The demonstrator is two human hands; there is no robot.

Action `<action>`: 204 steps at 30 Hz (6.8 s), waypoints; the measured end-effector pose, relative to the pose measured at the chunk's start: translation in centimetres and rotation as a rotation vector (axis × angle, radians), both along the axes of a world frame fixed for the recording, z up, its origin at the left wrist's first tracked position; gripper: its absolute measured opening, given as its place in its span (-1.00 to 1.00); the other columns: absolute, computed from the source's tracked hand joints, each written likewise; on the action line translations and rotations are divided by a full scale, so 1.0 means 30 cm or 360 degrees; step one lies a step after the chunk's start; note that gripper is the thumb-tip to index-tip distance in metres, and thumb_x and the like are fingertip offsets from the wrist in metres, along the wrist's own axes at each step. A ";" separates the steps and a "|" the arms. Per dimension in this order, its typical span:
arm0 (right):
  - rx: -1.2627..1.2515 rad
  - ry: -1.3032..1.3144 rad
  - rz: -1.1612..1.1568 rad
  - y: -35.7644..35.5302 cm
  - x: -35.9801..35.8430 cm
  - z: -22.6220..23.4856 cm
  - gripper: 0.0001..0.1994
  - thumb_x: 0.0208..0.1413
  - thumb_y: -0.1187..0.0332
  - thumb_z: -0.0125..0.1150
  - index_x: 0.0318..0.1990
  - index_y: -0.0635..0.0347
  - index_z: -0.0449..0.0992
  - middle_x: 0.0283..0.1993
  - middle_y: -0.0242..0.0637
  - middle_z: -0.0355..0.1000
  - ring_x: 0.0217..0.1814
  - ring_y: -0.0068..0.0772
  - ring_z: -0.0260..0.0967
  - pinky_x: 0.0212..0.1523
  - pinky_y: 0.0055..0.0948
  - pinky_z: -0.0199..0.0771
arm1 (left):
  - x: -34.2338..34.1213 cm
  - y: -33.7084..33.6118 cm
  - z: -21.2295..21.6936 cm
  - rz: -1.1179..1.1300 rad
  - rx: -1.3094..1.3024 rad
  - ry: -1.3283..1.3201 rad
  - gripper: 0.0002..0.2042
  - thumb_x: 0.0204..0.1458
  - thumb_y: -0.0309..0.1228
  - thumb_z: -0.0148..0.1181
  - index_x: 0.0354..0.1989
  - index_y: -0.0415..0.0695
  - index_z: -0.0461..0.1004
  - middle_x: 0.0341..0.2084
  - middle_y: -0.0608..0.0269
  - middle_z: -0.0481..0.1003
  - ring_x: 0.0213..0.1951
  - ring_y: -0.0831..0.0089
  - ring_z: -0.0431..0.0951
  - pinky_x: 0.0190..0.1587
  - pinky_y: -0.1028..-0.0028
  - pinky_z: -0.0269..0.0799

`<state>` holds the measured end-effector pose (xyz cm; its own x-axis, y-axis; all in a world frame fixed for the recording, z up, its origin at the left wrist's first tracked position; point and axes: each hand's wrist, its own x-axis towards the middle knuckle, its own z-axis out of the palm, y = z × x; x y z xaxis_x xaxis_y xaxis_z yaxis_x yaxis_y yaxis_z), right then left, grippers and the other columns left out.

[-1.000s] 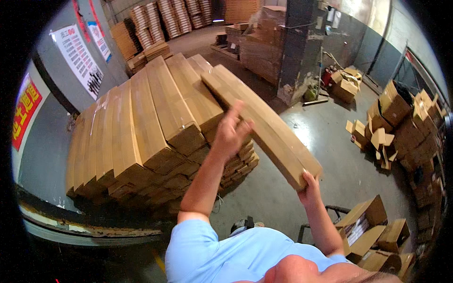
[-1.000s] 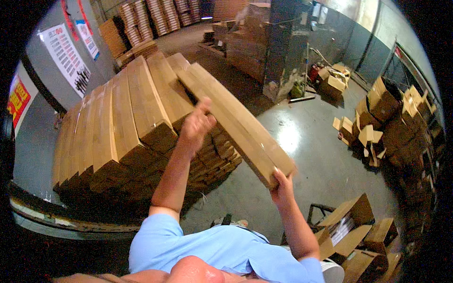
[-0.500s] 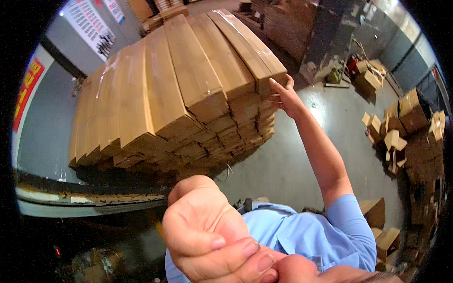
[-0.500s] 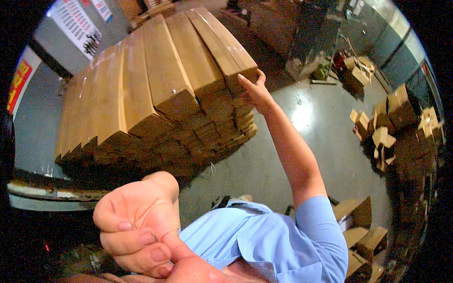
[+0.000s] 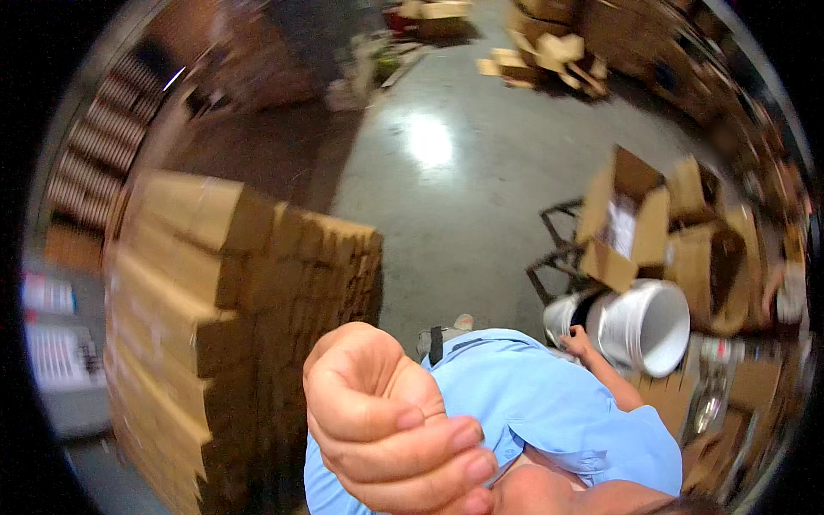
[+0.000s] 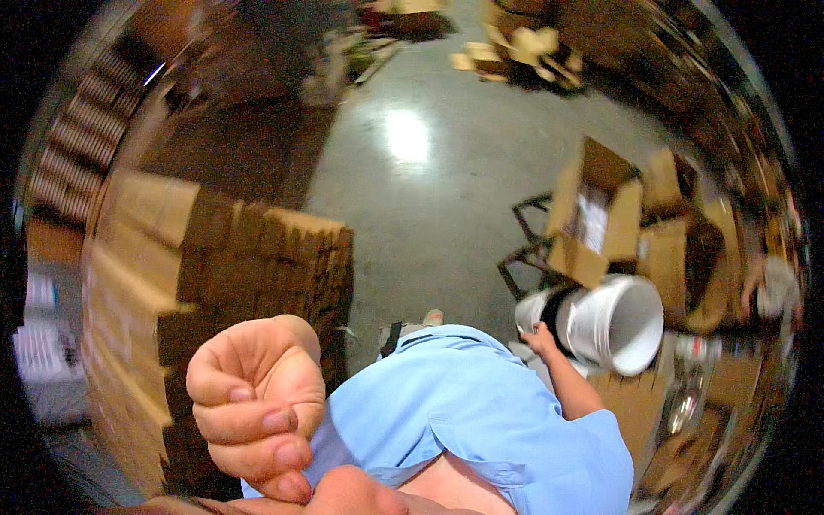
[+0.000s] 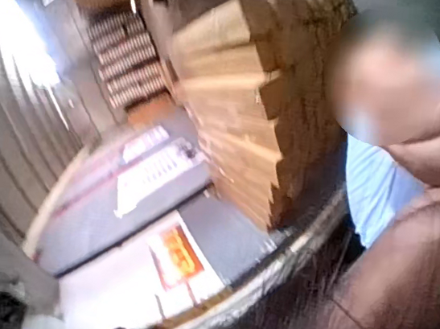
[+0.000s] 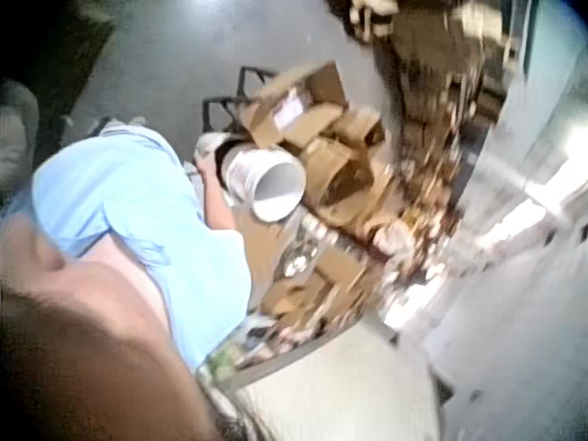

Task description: The person places drawer slides and bags of hardware into a long cardboard box, closes it, and seals it with tape using a hand-held dispenser.

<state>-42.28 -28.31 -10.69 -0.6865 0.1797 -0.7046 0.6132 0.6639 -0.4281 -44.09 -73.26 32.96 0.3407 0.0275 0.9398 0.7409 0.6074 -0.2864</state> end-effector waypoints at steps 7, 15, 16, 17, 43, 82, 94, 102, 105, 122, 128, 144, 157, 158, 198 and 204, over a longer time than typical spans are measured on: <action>-0.0310 0.0347 -0.1214 0.174 0.419 0.106 -0.60 0.00 0.22 0.19 -0.01 0.10 0.30 -0.36 -0.34 0.36 -0.44 -0.53 0.33 -0.53 -0.58 0.28 | -0.120 0.413 0.024 -0.0712 -0.0147 -0.0052 -0.95 0.05 -0.24 0.12 -0.35 0.16 0.47 -0.53 0.70 0.40 -0.50 0.80 0.34 -0.36 0.67 0.11; -0.0419 0.0439 -0.1531 0.244 0.939 0.017 -0.61 0.04 0.24 0.17 -0.03 0.24 0.30 -0.35 -0.29 0.37 -0.40 -0.50 0.35 -0.43 -0.54 0.36 | -0.021 1.091 0.013 -0.1887 -0.0116 -0.0186 -0.94 -0.03 -0.26 0.21 -0.41 0.11 0.54 -0.54 0.56 0.47 -0.58 0.68 0.35 -0.53 0.59 0.11; -0.0365 0.0566 -0.1518 0.267 1.012 0.004 -0.61 0.03 0.25 0.20 -0.04 0.26 0.31 -0.36 -0.25 0.38 -0.38 -0.45 0.36 -0.38 -0.48 0.38 | -0.009 1.175 0.006 -0.2072 -0.0094 -0.0177 -0.94 -0.06 -0.27 0.24 -0.44 0.10 0.56 -0.55 0.51 0.48 -0.59 0.65 0.36 -0.56 0.57 0.11; -0.0304 0.0687 -0.1503 0.285 1.079 -0.011 -0.61 0.02 0.26 0.22 -0.06 0.28 0.32 -0.37 -0.21 0.40 -0.35 -0.41 0.37 -0.32 -0.41 0.39 | 0.004 1.228 -0.026 -0.1971 -0.0196 -0.0540 -0.96 -0.08 -0.34 0.23 -0.47 0.02 0.53 -0.56 0.43 0.47 -0.57 0.56 0.39 -0.56 0.54 0.14; 0.0101 0.0484 -0.2451 0.368 1.155 0.068 -0.64 0.04 0.21 0.17 -0.08 0.26 0.38 -0.23 -0.20 0.41 -0.21 -0.35 0.35 -0.18 -0.35 0.36 | -0.449 2.305 -1.635 -0.0119 -0.3796 -0.2371 -0.82 -0.17 -0.48 -0.01 -0.50 -0.27 0.54 -0.63 0.00 0.53 -0.56 0.21 0.58 -0.43 0.27 0.51; 0.0941 0.1120 0.0018 0.727 1.020 0.651 -0.82 -0.02 0.29 -0.03 -0.27 0.00 0.46 -0.41 -0.23 0.43 -0.29 -0.18 0.45 -0.25 -0.16 0.42 | 0.418 1.954 -0.703 -0.0954 -0.3348 -0.1854 -0.52 -0.06 0.09 0.09 -0.29 -0.15 0.48 -0.48 -0.04 0.51 -0.38 -0.02 0.52 -0.30 0.13 0.42; 0.1402 0.0396 -0.0990 1.022 1.154 0.331 -0.75 0.09 0.26 0.07 -0.08 0.07 0.39 -0.01 -0.10 0.26 0.09 -0.02 0.15 0.03 0.06 0.12 | -0.043 2.124 -1.001 -0.0885 -0.1594 -0.2176 -0.66 0.01 -0.17 0.10 -0.15 -0.15 0.38 -0.18 -0.01 0.39 -0.06 0.01 0.32 0.02 0.18 0.21; 0.1221 -0.0256 -0.1404 0.856 0.991 0.214 -0.37 0.17 -0.04 -0.19 0.35 -0.16 -0.16 0.43 -0.24 -0.39 0.45 -0.01 -0.50 0.28 0.23 -0.35 | -0.656 1.939 -1.363 0.0306 -0.0999 -0.3111 -0.68 0.02 -0.11 0.03 -0.13 -0.01 0.42 -0.11 0.04 0.38 0.00 0.06 0.30 -0.01 0.11 0.27; 0.1227 -0.0645 -0.1494 0.804 0.973 0.237 -0.37 0.19 -0.08 -0.28 0.36 -0.13 -0.20 0.45 -0.28 -0.44 0.45 0.03 -0.49 0.25 0.25 -0.29 | -0.794 1.962 -1.479 0.0636 -0.1315 -0.3273 -0.57 -0.06 -0.05 0.07 -0.05 0.01 0.39 -0.07 0.06 0.38 0.03 0.04 0.32 0.02 0.15 0.29; 0.1013 -0.0513 -0.1902 0.808 0.871 0.268 -0.36 0.13 -0.12 -0.14 0.33 -0.39 -0.18 0.43 -0.09 -0.43 0.36 0.34 -0.29 0.28 0.15 -0.17 | -1.096 1.953 -1.914 0.0921 -0.2748 -0.3128 -0.51 0.09 -0.12 -0.20 0.06 -0.24 0.29 0.02 -0.01 0.36 0.03 0.07 0.37 0.00 0.21 0.30; 0.1029 -0.0423 -0.1779 0.927 0.825 0.275 -0.35 0.12 -0.06 -0.06 0.33 -0.27 -0.13 0.41 0.02 -0.38 0.37 0.34 -0.31 0.28 0.10 -0.11 | -1.139 1.946 -1.947 0.1044 -0.2524 -0.3264 -0.51 0.04 -0.14 -0.06 0.02 -0.29 0.31 -0.03 0.00 0.39 -0.03 0.08 0.42 -0.08 0.22 0.37; 0.1069 0.0112 -0.2324 0.855 1.026 0.134 -0.27 0.06 0.03 0.09 0.33 -0.11 -0.12 0.41 0.02 -0.45 0.39 0.33 -0.43 0.29 0.11 -0.17 | -1.184 1.945 -1.839 0.0357 -0.1144 -0.3513 -0.52 0.05 -0.11 0.02 -0.15 -0.39 0.39 -0.17 0.00 0.43 -0.25 0.16 0.47 -0.28 0.26 0.44; 0.1177 0.0489 -0.2605 0.837 1.240 0.130 -0.14 -0.15 0.12 0.36 0.29 0.02 -0.01 0.40 0.05 -0.33 0.41 0.12 -0.33 0.30 0.01 -0.13 | -0.281 2.102 -1.388 -0.1555 -0.0979 -0.2322 -0.64 -0.02 -0.42 0.17 -0.08 -0.37 0.34 -0.28 -0.06 0.44 -0.26 0.22 0.45 -0.18 0.23 0.38; 0.1197 0.0541 -0.2637 0.824 1.258 0.137 -0.14 -0.16 0.13 0.37 0.30 0.03 -0.01 0.39 0.05 -0.33 0.41 0.12 -0.34 0.30 0.02 -0.14 | -0.166 2.114 -1.288 -0.1456 -0.1348 -0.2217 -0.62 -0.06 -0.38 0.21 -0.09 -0.33 0.36 -0.32 -0.05 0.46 -0.29 0.16 0.47 -0.21 0.23 0.38; 0.1445 0.0612 -0.2415 1.024 1.577 0.140 -0.30 -0.40 0.32 0.43 0.00 0.17 0.21 0.15 0.21 0.10 0.25 0.20 -0.02 0.19 -0.04 0.05 | 0.487 2.524 -1.379 -0.1432 -0.1726 -0.2337 -0.33 -0.39 -0.51 0.31 0.05 -0.18 0.20 -0.09 -0.16 0.26 0.01 -0.10 0.23 0.09 0.13 0.19; 0.1251 0.0796 -0.2484 0.985 1.662 0.025 -0.20 -0.16 0.29 0.34 0.24 0.19 0.01 0.36 0.06 -0.19 0.40 0.07 -0.26 0.33 -0.10 -0.17 | 0.520 2.526 -1.408 -0.1476 -0.1580 -0.2457 -0.15 -0.42 -0.52 0.35 0.16 -0.21 0.02 -0.01 -0.14 0.15 0.05 -0.04 0.16 0.16 0.19 0.11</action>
<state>7.57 1.23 -9.92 0.3221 0.9455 0.0486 0.7274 -0.2143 -0.6519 -28.50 2.50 -9.29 -0.3409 0.9230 0.1787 0.5711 0.0524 0.8192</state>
